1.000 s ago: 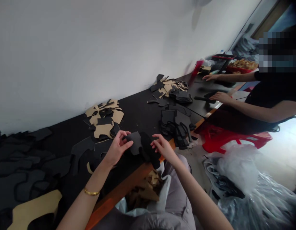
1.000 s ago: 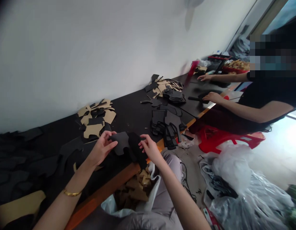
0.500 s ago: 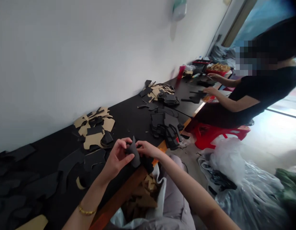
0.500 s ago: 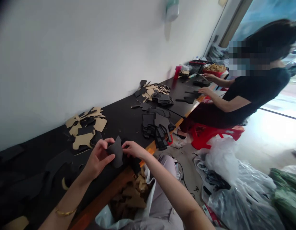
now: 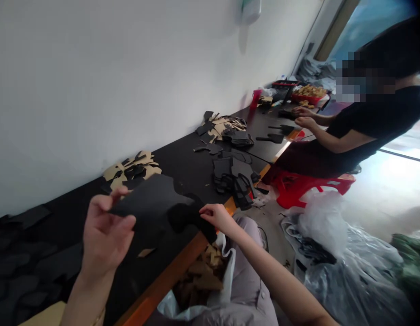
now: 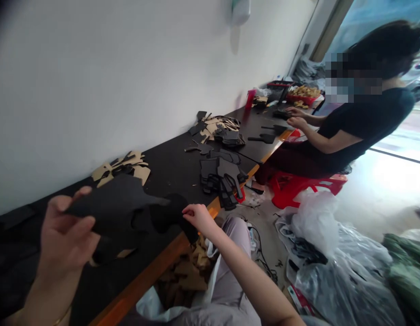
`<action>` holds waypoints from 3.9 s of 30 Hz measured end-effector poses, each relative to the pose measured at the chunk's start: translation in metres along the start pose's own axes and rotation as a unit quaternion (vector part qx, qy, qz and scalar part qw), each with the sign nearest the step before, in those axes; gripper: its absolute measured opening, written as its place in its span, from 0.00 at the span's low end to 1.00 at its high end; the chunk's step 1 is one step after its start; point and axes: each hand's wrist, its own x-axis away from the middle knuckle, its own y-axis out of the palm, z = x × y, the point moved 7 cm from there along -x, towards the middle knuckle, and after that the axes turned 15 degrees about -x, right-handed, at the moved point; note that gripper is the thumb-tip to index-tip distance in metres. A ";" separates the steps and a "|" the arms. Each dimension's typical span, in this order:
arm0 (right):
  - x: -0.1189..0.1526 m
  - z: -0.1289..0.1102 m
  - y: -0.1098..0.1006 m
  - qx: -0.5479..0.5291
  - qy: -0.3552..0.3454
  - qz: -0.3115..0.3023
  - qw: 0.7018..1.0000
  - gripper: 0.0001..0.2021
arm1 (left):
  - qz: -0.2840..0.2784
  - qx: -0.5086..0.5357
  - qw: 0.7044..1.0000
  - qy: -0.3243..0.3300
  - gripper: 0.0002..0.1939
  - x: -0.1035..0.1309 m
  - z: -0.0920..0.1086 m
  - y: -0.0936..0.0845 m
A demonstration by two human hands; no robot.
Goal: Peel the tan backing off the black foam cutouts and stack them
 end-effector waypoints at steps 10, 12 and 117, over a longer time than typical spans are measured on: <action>0.011 -0.041 -0.004 -0.092 -0.075 0.024 0.993 0.15 | 0.028 0.008 0.997 -0.068 0.17 -0.014 -0.022 -0.011; 0.015 -0.053 0.004 -0.181 -0.042 -0.016 0.982 0.19 | -0.005 0.000 0.995 -0.097 0.18 -0.011 -0.028 0.000; 0.022 0.005 0.003 0.171 0.076 0.046 0.981 0.12 | -0.171 -0.340 0.894 -0.238 0.24 -0.030 -0.189 0.013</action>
